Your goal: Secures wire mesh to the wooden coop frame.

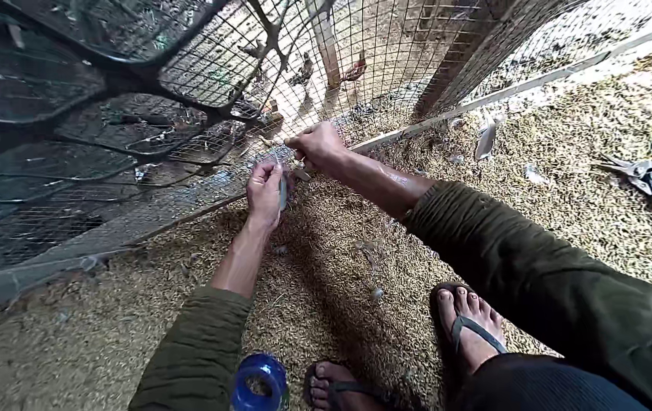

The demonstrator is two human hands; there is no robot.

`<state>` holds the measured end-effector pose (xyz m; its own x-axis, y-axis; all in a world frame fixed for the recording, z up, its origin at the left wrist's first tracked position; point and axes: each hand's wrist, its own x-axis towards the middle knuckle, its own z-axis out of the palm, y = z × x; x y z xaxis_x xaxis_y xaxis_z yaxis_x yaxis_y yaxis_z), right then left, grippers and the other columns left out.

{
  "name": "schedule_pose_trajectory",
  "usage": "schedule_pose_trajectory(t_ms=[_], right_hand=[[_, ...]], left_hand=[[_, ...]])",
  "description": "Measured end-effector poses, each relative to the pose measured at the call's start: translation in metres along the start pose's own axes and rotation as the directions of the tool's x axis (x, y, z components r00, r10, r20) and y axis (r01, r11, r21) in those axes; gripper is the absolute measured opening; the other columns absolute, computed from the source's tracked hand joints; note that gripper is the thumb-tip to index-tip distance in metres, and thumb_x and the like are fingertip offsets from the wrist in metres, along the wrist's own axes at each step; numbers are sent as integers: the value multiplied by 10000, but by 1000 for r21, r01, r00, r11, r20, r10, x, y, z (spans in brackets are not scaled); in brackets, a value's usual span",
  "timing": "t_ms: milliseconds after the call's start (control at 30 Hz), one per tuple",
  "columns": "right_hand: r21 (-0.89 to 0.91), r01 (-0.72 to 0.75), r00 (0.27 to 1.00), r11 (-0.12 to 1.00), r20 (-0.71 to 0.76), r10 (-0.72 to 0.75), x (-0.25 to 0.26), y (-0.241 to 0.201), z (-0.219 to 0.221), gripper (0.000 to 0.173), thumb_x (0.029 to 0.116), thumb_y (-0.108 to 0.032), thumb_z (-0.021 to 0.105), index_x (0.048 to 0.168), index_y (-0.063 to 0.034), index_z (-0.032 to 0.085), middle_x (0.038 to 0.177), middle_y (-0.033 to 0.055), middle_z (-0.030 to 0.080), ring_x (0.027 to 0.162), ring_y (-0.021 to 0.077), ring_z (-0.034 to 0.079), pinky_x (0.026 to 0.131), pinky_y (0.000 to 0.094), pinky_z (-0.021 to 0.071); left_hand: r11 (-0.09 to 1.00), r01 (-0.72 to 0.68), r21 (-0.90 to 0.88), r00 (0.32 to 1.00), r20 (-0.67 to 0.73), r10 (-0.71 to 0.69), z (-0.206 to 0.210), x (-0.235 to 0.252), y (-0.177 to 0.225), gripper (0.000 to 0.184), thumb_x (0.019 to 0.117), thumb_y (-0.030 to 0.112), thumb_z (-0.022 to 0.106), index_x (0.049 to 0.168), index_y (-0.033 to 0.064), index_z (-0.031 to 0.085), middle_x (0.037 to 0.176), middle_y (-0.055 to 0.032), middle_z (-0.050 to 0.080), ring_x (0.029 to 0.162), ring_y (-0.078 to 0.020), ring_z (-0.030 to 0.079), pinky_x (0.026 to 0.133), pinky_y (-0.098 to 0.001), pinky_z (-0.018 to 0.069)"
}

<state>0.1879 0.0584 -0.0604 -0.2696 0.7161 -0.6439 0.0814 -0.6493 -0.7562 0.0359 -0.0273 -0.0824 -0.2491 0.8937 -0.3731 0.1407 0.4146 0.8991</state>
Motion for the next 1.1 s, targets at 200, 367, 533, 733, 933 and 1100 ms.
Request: schedule_pose_trajectory(t_ms=[200,367,533,733,933,1100], right_hand=[[-22,12,1000,1000,5,-11,-8,4,-2,224,980,-264,669,1035,-47,669,651,6,625,422,52,452,400,223,370],[-22,-23,1000,999,-20,23,-4,-5,-1,205,972,-214,702,1077,-37,707,664,5,648,452,55,509,432,221,428],[-11,-13,1000,1000,-10,13,-5,-1,-3,212,973,-211,696,1083,-31,706,662,18,650,443,60,494,419,225,400],[-36,-26,999,999,-19,25,-1,-4,-2,207,970,-214,701,1066,-31,716,675,14,662,461,61,521,441,230,432],[-34,106,994,994,27,-105,-33,15,-12,239,975,-295,676,1004,-58,670,599,11,550,419,89,449,397,247,384],[-141,134,989,981,76,-124,-11,22,-17,237,995,-278,679,1061,-56,730,785,34,616,586,106,484,562,323,433]], left_hand=[[728,-42,684,990,-70,123,-25,-11,37,404,1076,298,464,998,-6,718,924,-187,682,883,-323,652,828,-581,487],[885,-19,465,982,-159,105,-7,6,37,295,1018,310,638,1129,52,729,974,-89,715,829,-177,654,807,-421,533],[963,103,248,971,-235,-44,9,14,44,304,1027,342,633,1069,56,726,868,-27,687,716,-94,617,686,-295,519],[987,159,-36,961,-225,-163,16,15,45,154,1032,214,625,1045,65,665,822,-10,637,663,-79,604,608,-238,525],[985,99,-139,949,-285,-136,24,10,37,143,1031,160,586,922,94,650,720,24,597,604,-55,568,544,-198,478],[991,85,-105,965,-240,-108,19,-6,25,218,1050,153,522,859,95,612,708,43,549,596,-38,524,590,-194,479]])
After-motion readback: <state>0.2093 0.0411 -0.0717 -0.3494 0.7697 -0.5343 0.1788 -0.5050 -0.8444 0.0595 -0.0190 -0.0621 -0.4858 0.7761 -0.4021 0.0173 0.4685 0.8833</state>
